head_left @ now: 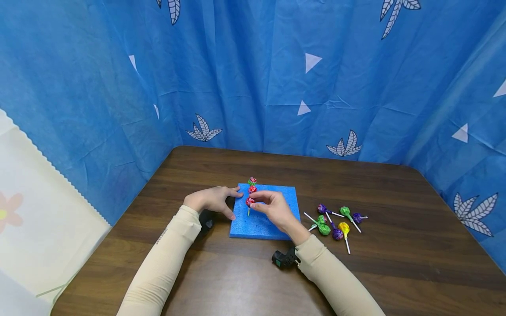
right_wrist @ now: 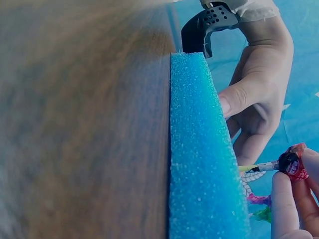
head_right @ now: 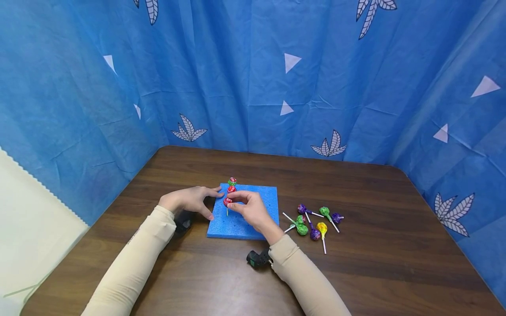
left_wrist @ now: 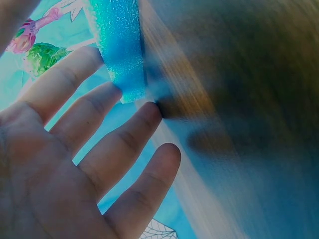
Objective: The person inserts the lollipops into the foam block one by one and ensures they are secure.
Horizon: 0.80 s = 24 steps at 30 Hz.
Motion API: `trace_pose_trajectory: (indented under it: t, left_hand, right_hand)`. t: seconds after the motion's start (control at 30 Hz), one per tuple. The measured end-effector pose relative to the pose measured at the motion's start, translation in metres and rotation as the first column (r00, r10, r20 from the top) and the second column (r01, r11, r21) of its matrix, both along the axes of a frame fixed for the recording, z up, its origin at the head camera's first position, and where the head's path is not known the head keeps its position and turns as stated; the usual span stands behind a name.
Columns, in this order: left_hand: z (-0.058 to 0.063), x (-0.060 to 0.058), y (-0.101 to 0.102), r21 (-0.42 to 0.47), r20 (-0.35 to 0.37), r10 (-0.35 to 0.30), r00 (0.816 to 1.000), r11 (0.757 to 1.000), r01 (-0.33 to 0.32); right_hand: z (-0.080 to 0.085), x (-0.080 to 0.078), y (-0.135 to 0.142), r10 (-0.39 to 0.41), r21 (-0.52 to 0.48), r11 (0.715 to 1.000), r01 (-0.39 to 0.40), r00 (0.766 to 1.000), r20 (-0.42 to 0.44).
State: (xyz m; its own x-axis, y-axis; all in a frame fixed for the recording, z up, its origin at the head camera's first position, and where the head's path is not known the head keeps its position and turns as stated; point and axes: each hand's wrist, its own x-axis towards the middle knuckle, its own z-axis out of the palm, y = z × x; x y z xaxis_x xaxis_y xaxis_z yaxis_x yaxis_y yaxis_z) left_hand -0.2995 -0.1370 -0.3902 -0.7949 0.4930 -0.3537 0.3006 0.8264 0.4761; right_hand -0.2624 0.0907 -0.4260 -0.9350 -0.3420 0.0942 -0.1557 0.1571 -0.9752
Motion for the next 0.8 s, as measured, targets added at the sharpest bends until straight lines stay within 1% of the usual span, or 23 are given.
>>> trace_pose_trajectory:
  t: [0.57, 0.8]
  left_hand:
    - [-0.002, -0.0006, -0.0009, -0.002, -0.002, -0.001, 1.0, 1.0, 0.001]
    - [-0.0024, -0.0001, -0.0002, 0.001, -0.002, 0.007, 1.0, 1.0, -0.007]
  right_hand:
    - [0.0006, -0.0009, -0.0007, -0.031, 0.039, 0.999, 0.03, 0.999, 0.025]
    - [0.0024, -0.0016, 0.0008, -0.033, 0.002, 0.999, 0.033, 0.999, 0.029]
